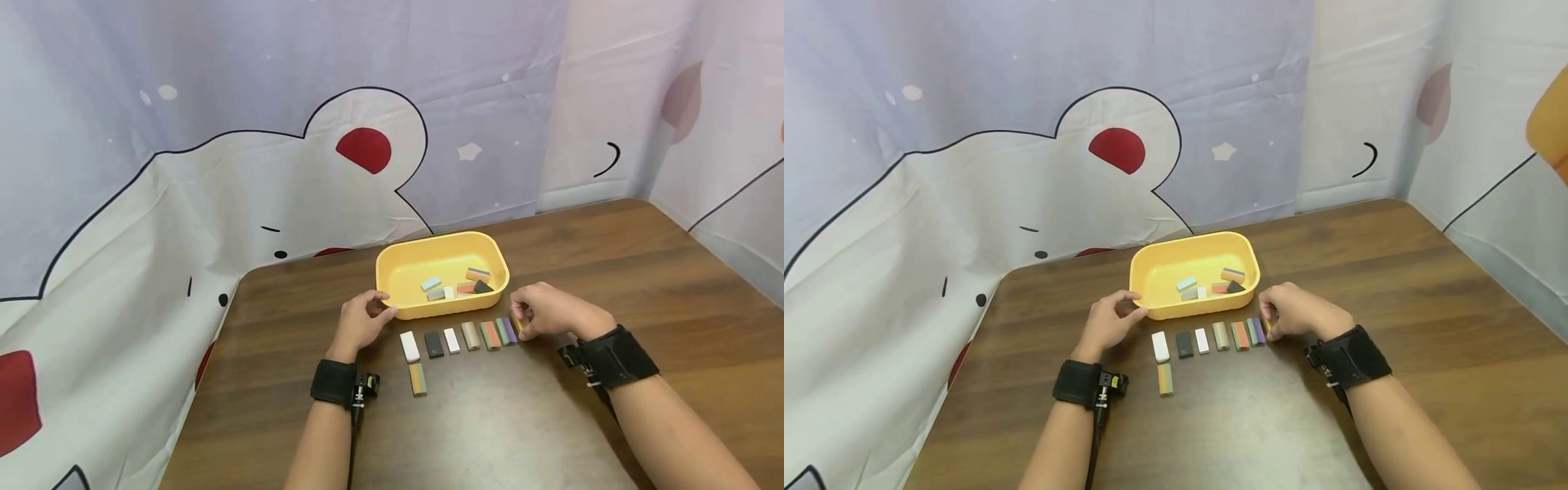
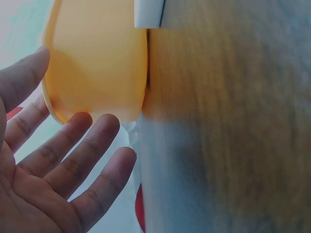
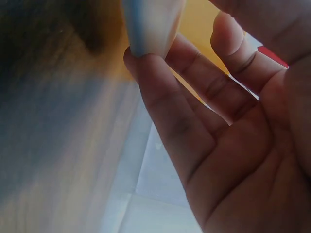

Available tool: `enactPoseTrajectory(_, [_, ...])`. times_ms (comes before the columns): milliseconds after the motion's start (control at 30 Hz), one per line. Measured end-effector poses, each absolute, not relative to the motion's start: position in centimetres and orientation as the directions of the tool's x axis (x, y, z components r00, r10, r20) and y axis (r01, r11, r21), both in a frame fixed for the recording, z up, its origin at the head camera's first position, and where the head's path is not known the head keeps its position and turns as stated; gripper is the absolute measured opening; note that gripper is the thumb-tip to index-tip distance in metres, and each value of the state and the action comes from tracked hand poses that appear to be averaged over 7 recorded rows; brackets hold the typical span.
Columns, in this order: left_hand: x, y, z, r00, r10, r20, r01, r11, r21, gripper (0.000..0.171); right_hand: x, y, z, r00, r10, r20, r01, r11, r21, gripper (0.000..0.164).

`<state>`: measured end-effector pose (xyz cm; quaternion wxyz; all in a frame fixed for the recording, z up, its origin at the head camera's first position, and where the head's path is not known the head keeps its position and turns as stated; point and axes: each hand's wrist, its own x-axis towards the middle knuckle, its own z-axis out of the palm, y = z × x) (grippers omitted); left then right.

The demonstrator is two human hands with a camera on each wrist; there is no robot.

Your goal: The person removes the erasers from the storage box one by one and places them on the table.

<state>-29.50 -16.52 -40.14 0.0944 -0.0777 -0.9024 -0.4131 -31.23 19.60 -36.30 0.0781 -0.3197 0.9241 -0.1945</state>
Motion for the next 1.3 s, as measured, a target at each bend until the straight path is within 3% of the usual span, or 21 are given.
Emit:
enactPoseTrajectory(867, [-29.4, -16.8, -40.0, -0.966, 0.026, 0.258, 0.215, 0.640, 0.738, 0.033, -32.3, 18.9, -36.0, -0.787, -0.616, -0.043, -0.566, 0.747, -0.348, 0.037])
enactPoseTrajectory(1300, [-29.8, -16.4, -40.2, -0.970, 0.075, 0.231, 0.223, 0.654, 0.723, 0.033, -31.7, 20.0, -36.6, -0.788, -0.616, -0.025, -0.558, 0.731, -0.393, 0.028])
